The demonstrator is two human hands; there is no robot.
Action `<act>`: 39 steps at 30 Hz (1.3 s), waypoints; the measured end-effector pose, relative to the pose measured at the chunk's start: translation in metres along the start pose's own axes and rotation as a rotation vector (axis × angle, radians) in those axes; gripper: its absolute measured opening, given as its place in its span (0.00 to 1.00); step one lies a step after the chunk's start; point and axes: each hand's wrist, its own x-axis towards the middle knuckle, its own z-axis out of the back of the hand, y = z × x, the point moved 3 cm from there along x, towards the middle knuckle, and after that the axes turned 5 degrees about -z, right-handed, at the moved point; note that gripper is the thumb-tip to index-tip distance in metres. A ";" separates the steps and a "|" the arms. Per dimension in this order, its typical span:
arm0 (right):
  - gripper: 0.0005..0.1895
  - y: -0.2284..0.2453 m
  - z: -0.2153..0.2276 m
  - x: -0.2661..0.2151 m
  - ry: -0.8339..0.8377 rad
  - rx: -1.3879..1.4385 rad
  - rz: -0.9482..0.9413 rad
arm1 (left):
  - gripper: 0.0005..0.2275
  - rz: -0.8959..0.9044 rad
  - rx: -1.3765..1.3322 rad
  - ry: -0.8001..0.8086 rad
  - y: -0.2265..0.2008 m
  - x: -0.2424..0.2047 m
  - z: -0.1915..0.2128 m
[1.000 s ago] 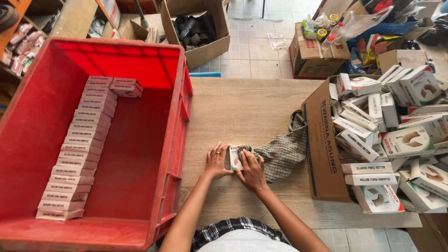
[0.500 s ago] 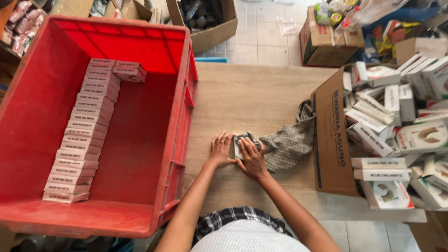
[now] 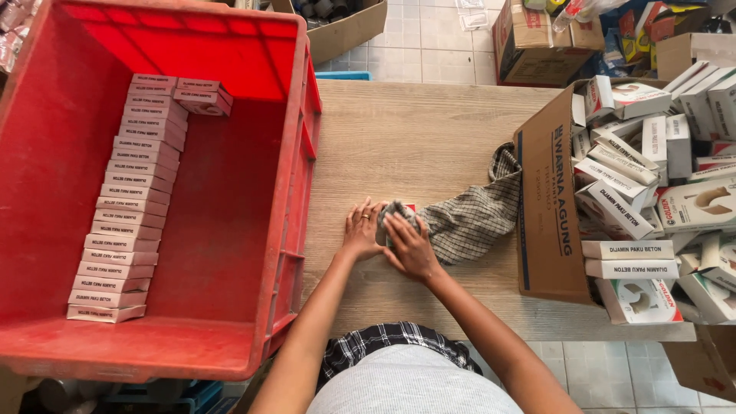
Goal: Cleaning small product boxes with a cloth and sorting them into a large red crate in a warehouse setting.
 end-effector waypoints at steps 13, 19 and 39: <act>0.31 -0.017 0.019 -0.038 0.005 -0.082 -0.199 | 0.50 -0.014 -0.021 -0.031 -0.011 -0.005 0.019; 0.28 0.010 0.022 -0.051 0.078 0.012 -0.086 | 0.50 0.002 -0.019 -0.036 -0.007 -0.003 0.010; 0.32 0.017 -0.004 0.014 0.049 -0.151 -0.246 | 0.43 -0.035 0.067 -0.087 -0.003 -0.005 0.007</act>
